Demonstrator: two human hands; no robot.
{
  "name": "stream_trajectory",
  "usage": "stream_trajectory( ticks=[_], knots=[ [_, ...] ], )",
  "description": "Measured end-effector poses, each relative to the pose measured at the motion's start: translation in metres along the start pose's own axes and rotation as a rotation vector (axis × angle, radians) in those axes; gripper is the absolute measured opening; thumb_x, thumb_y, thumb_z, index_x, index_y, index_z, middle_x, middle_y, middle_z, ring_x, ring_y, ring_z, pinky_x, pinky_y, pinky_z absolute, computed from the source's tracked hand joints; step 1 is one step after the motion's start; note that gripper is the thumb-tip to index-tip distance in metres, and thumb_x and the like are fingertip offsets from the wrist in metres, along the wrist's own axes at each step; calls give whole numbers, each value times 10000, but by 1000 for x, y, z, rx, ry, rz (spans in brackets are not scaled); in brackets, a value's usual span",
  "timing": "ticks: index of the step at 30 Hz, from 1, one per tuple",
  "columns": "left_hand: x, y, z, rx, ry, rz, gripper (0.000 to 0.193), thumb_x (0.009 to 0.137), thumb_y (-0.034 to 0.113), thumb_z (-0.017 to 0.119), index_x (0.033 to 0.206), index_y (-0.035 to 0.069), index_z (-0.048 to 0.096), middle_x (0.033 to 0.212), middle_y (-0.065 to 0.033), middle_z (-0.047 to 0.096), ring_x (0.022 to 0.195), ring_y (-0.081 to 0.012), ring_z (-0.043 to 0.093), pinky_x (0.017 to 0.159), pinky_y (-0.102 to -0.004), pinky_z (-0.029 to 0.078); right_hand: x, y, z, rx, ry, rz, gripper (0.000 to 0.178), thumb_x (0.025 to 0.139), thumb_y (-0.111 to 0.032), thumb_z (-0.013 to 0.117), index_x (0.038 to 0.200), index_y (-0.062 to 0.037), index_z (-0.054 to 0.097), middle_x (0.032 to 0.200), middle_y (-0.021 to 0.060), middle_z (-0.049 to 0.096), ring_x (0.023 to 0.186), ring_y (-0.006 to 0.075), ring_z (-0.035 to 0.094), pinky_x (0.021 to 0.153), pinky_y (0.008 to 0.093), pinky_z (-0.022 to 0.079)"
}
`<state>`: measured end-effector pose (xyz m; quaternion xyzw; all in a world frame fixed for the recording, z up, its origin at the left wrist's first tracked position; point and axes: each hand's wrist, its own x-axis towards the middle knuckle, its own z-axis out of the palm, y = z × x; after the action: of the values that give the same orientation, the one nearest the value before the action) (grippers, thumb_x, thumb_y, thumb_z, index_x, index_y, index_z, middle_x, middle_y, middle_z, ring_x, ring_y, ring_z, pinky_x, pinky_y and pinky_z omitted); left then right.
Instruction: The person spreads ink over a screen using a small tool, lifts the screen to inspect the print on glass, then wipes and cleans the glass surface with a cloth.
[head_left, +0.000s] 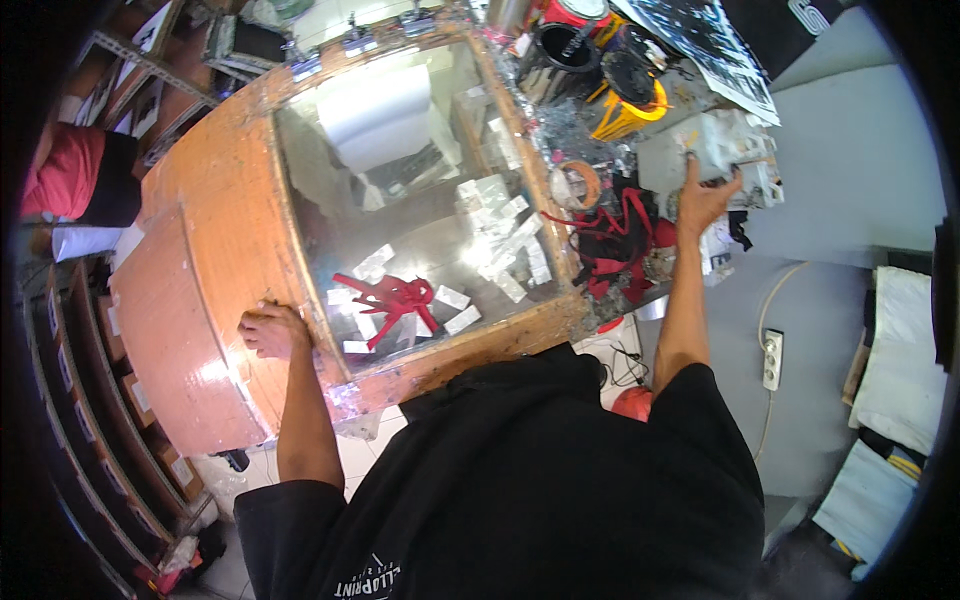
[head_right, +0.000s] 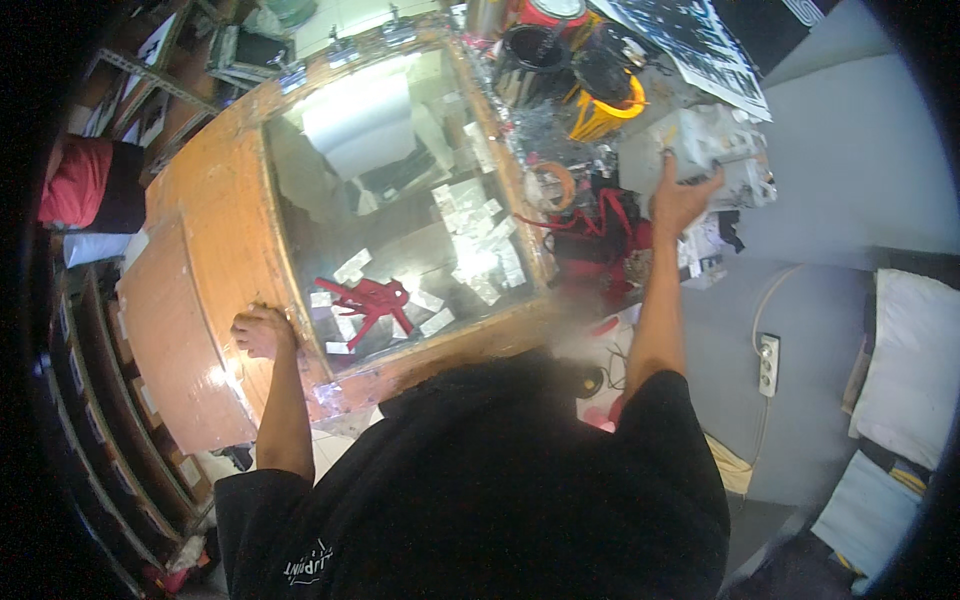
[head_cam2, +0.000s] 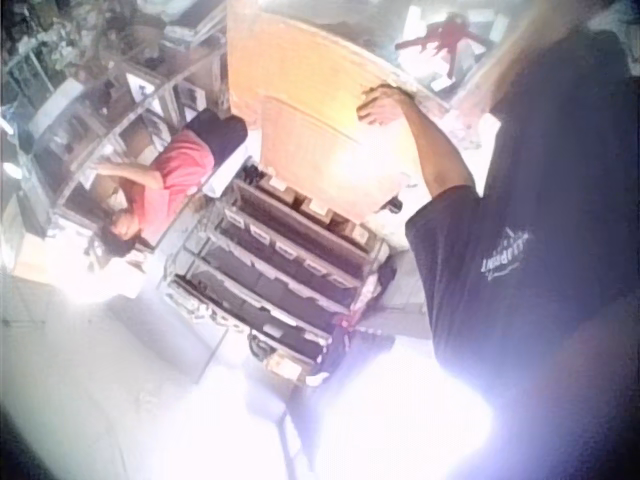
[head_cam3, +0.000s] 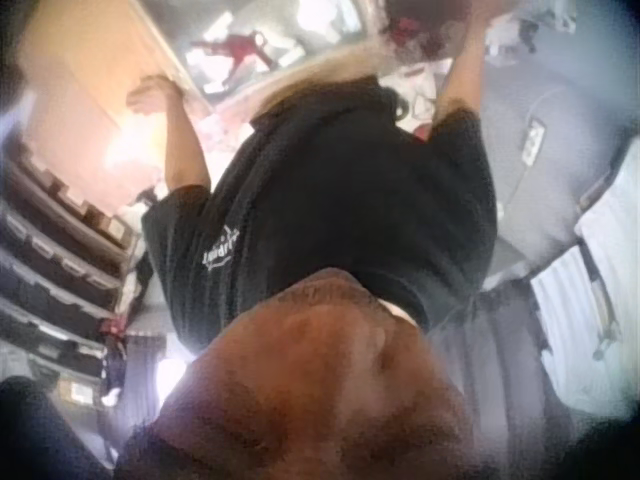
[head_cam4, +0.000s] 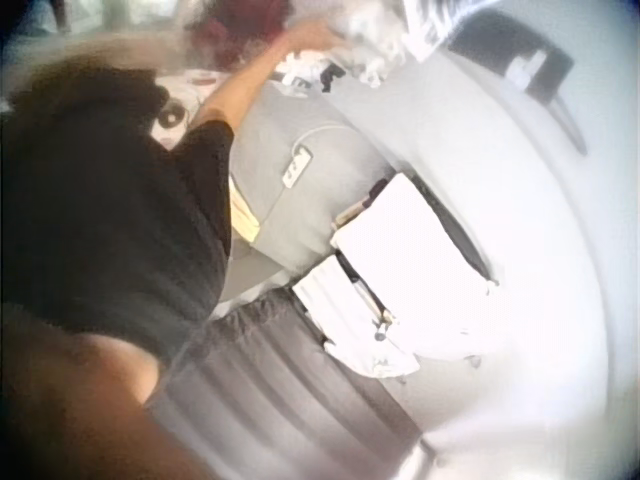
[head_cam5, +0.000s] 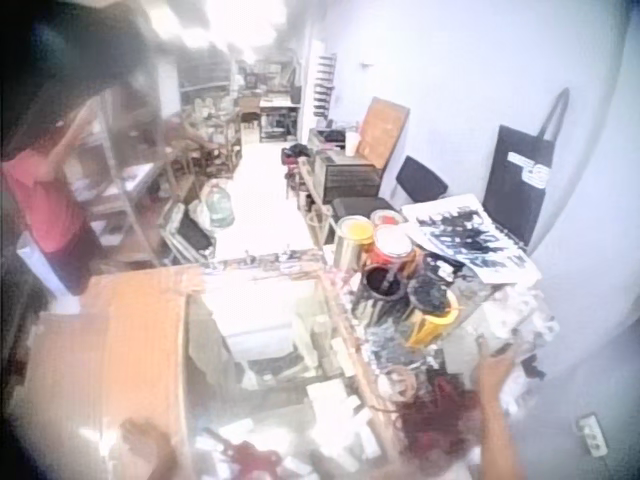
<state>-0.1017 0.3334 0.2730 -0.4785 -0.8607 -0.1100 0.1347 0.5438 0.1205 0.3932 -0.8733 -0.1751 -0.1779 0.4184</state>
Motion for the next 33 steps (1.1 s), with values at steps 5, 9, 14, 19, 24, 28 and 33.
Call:
stream_trajectory(
  ticks=[5, 9, 14, 19, 24, 28, 33],
  knots=[
    [-3, -2, -12, -66, -52, -37, 457, 993, 426, 491, 1266, 60, 493, 1348, -151, 459, 1244, -378, 455, 946, -559, 433, -17, -38, -60, 335, 74, -190, 818, 809, -144, 830, 1420, 38, 317, 1302, 253, 544, 1151, 358, 597, 975, 417, 503],
    [-3, -4, -8, -61, -43, -24, 480, 989, 434, 496, 1282, 54, 484, 1329, -150, 455, 1240, -381, 454, 939, -562, 432, -27, -68, -120, 90, -136, -590, 730, 834, -91, 803, 1425, 24, 391, 1229, 214, 632, 997, 236, 664, 861, 359, 547],
    [-2, 0, -11, -54, -83, -34, 474, 990, 434, 496, 1273, 54, 486, 1326, -151, 441, 1223, -384, 458, 930, -560, 430, -78, -96, -121, 63, -833, -568, 692, 734, -137, 856, 1364, -36, 587, 1236, 178, 673, 1037, 284, 681, 842, 371, 539],
    [-3, -2, -7, -86, -31, -8, 471, 992, 440, 492, 1264, 56, 492, 1314, -151, 450, 1198, -379, 471, 941, -549, 423, -133, -106, -95, -217, -1185, -610, 670, 755, -284, 828, 1354, -79, 608, 1051, 199, 663, 888, 367, 683, 758, 431, 547],
    [-2, -3, -7, -61, -57, -26, 467, 994, 437, 489, 1263, 56, 494, 1310, -151, 458, 1195, -380, 475, 947, -547, 421, -147, -107, -86, -270, -1248, -713, 653, 752, -344, 793, 1339, -108, 632, 995, 184, 646, 839, 377, 662, 742, 472, 528],
    [-2, -2, -9, -61, -52, -27, 470, 994, 440, 489, 1261, 52, 496, 1315, -150, 457, 1205, -382, 472, 947, -546, 421, -146, -115, -88, -304, -1270, -697, 680, 724, -317, 810, 1352, -128, 627, 1034, 183, 650, 882, 380, 665, 779, 467, 528],
    [-1, 0, -8, -60, -48, -23, 478, 994, 449, 485, 1254, 48, 502, 1332, -154, 459, 1213, -390, 469, 948, -557, 420, -127, -127, -104, -362, -1305, -464, 704, 671, -248, 858, 1320, -85, 637, 1158, 187, 680, 991, 358, 682, 870, 421, 545]
  ],
)
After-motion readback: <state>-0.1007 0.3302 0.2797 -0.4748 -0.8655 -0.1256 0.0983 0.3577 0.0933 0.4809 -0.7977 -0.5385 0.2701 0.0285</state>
